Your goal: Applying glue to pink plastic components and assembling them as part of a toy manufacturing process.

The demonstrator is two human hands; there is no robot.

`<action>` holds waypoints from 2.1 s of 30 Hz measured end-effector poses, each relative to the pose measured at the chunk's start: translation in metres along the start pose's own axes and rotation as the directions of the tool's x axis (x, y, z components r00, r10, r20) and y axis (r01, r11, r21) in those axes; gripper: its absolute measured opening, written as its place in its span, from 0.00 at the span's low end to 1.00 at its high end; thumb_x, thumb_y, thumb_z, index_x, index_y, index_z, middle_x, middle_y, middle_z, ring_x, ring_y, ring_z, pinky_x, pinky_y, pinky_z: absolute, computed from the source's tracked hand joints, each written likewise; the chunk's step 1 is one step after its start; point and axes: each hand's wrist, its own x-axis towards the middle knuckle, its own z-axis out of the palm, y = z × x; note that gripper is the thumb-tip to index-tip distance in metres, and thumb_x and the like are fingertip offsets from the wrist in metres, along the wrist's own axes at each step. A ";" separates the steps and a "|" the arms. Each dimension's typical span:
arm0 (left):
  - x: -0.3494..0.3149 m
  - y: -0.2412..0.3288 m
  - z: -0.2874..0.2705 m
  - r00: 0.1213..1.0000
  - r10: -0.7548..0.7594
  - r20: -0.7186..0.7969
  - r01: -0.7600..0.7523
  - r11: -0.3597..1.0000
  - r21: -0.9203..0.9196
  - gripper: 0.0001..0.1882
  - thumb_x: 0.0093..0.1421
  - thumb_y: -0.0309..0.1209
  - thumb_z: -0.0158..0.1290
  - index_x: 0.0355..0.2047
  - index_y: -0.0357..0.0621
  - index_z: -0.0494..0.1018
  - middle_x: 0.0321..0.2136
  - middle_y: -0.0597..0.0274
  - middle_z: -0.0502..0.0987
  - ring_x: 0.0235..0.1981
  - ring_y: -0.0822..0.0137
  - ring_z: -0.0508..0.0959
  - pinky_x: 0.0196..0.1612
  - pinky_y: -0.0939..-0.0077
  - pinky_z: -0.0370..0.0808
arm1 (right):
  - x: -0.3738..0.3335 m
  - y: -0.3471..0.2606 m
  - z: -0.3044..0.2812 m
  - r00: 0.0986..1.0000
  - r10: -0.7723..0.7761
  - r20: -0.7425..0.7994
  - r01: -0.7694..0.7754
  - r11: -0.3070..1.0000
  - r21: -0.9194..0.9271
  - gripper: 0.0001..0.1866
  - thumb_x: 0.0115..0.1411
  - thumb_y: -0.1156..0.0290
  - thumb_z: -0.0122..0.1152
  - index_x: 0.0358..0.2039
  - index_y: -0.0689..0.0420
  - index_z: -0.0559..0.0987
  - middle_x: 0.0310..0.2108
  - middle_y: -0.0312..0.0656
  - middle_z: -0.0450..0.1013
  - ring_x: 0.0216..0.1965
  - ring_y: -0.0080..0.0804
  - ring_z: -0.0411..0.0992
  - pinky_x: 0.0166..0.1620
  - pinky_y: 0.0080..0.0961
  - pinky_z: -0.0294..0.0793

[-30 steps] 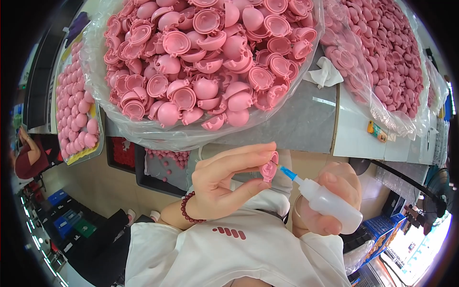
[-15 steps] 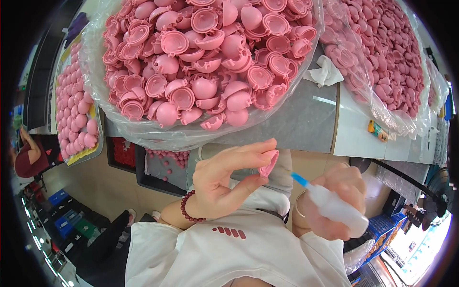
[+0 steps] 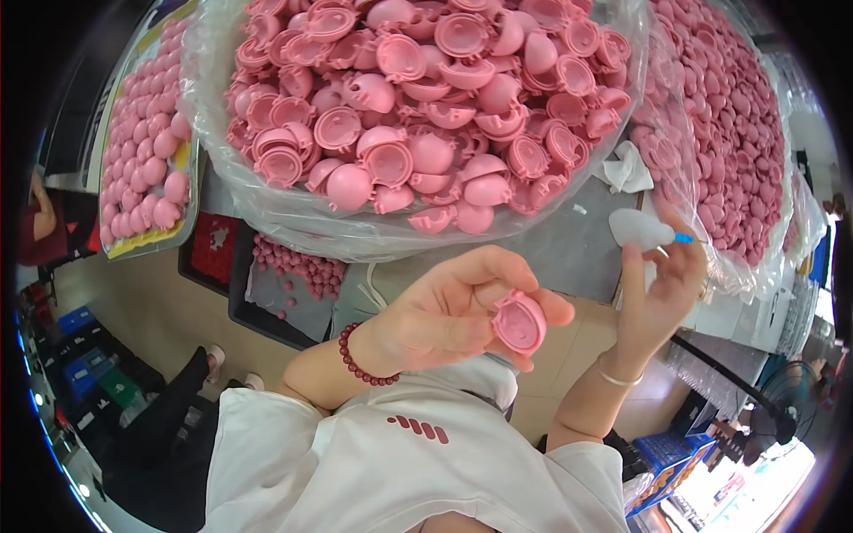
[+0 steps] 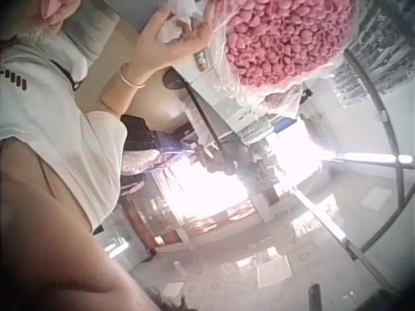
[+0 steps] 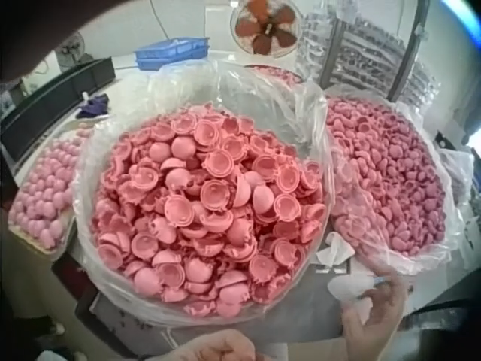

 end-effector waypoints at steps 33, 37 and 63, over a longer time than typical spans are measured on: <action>-0.009 0.006 0.003 0.964 0.247 -0.098 -0.133 0.769 0.626 0.25 0.48 0.30 0.58 0.44 0.35 0.60 0.42 0.49 0.67 0.45 0.61 0.71 0.46 0.72 0.69 | 0.013 0.015 -0.069 0.879 0.333 0.342 -0.313 0.943 -0.115 0.14 0.46 0.76 0.59 0.36 0.64 0.73 0.29 0.35 0.70 0.27 0.19 0.65 0.29 0.11 0.62; -0.008 0.003 0.004 0.966 0.185 -0.182 -0.058 0.836 0.545 0.27 0.48 0.34 0.58 0.44 0.34 0.60 0.41 0.50 0.68 0.44 0.60 0.71 0.42 0.71 0.72 | 0.016 0.005 -0.064 0.939 0.069 0.337 0.096 0.888 -0.450 0.15 0.42 0.76 0.61 0.34 0.62 0.75 0.30 0.37 0.69 0.26 0.23 0.63 0.27 0.16 0.61; 0.001 -0.010 0.011 0.977 0.206 -0.050 -0.055 0.475 0.878 0.18 0.43 0.19 0.58 0.38 0.32 0.70 0.39 0.45 0.72 0.38 0.62 0.75 0.40 0.75 0.73 | -0.028 -0.033 -0.004 0.909 -0.235 0.344 0.102 0.927 0.361 0.21 0.30 0.68 0.71 0.29 0.56 0.78 0.26 0.35 0.67 0.23 0.24 0.65 0.22 0.16 0.64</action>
